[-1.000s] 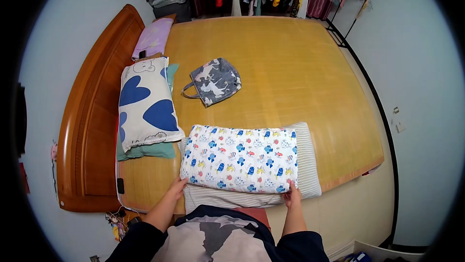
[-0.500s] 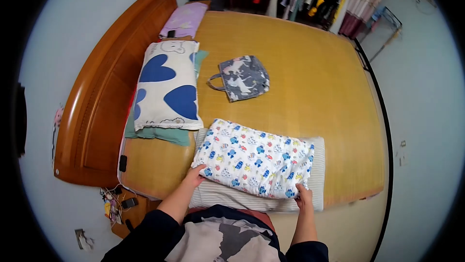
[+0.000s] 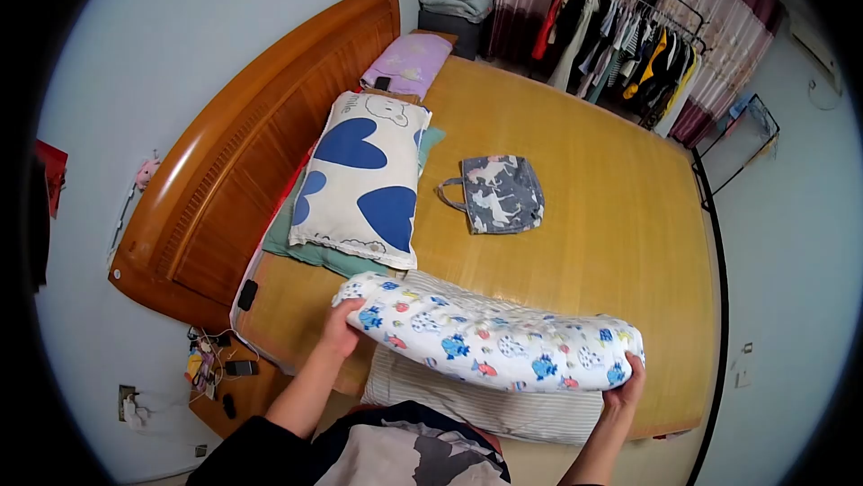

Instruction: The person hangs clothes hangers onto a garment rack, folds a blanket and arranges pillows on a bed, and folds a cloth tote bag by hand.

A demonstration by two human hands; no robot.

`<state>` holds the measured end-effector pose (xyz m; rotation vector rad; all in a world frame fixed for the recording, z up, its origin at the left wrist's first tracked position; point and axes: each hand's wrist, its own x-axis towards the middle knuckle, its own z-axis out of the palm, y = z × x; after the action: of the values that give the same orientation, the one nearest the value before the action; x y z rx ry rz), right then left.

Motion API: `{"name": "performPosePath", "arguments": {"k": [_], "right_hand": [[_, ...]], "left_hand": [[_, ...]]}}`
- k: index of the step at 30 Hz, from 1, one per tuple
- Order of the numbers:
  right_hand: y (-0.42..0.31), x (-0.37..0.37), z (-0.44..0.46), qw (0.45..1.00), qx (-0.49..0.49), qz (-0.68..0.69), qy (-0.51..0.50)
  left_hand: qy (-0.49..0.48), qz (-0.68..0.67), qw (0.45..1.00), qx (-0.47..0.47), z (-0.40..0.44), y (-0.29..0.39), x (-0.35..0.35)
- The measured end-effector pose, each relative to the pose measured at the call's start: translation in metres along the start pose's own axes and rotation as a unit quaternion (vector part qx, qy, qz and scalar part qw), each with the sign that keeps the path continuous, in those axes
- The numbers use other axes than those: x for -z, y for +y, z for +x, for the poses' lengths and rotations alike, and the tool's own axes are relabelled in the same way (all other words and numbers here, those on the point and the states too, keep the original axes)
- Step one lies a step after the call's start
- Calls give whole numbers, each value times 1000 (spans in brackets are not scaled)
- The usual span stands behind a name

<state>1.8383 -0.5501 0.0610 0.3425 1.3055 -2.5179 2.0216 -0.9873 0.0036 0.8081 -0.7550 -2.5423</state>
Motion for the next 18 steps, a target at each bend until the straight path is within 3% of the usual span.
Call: {"name": "performPosePath", "arguments": {"k": [4,9,13,16,18], "right_hand": [[33,-48,63,996,-79,-19,-27],[78,-201,124,977,-143,-59,-150],[73,-351,145,955,-122,-73,-260],[62,-412,176,959,-44,15,-278],[57,-429,186,959,18,146,-244]], "left_hand": [[82,-25,994,-70,8,39,31],[112,-59,970,-208,-5,116,60],[102,-113,937,-313,-32,163,60],[58,-121,922,-362,-32,154,47],[27,-126,918,-376,-21,131,28]]}}
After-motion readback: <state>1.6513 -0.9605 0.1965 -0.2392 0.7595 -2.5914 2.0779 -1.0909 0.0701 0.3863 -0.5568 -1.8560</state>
